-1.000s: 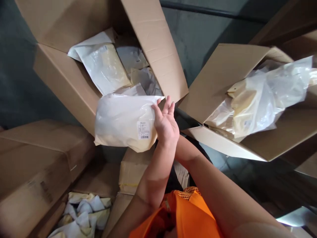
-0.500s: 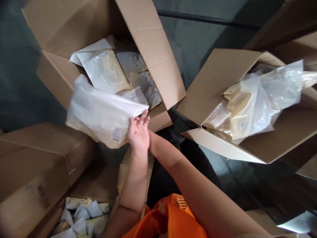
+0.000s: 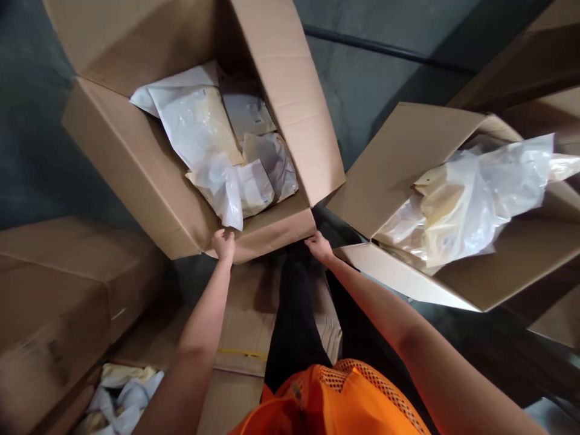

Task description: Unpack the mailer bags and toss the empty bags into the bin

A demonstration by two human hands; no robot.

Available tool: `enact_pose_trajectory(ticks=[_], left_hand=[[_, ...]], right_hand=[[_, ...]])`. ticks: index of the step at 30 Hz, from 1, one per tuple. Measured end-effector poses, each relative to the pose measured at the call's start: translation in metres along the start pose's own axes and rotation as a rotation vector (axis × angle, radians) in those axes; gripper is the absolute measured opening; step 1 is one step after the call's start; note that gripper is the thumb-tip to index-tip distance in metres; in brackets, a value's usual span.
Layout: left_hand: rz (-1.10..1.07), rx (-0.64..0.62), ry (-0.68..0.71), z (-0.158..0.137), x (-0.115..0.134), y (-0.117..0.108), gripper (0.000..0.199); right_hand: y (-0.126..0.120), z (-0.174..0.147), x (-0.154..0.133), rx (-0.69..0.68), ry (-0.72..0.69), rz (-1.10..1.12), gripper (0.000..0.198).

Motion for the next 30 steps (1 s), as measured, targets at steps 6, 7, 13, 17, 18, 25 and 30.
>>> enact_pose_trajectory(ticks=[6, 7, 13, 17, 18, 25, 30], left_hand=[[0.241, -0.268, 0.357, -0.001, 0.063, 0.048, 0.047], [0.268, -0.326, 0.402, -0.004, 0.072, 0.059, 0.047], [0.438, -0.604, 0.49, -0.023, 0.094, 0.112, 0.037], [0.523, -0.672, 0.536, -0.039, 0.092, 0.116, 0.048], [0.538, -0.664, 0.55, -0.043, 0.091, 0.114, 0.05], [0.612, -0.544, 0.525, -0.052, 0.082, 0.108, 0.036], [0.634, -0.472, 0.491, -0.05, 0.081, 0.111, 0.029]], right_hand=[[-0.038, 0.03, -0.061, 0.374, -0.217, -0.054, 0.067], [-0.043, 0.035, -0.074, 0.434, -0.244, -0.086, 0.072], [-0.056, 0.083, -0.11, 0.36, -0.147, -0.311, 0.089], [-0.065, 0.101, -0.107, 0.187, -0.088, -0.467, 0.076], [-0.067, 0.103, -0.106, 0.161, -0.072, -0.479, 0.076], [-0.07, 0.102, -0.107, 0.112, -0.053, -0.445, 0.077], [-0.071, 0.09, -0.102, 0.129, -0.161, -0.344, 0.085]])
Point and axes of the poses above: each hand's wrist, its own z-axis towards the middle knuckle, its own y-axis out of the palm, x = y × z, the point moved 6 cm from there along z, towards the middle knuckle, and after that the axes turned 5 degrees about -z, right-handed, at the moved point
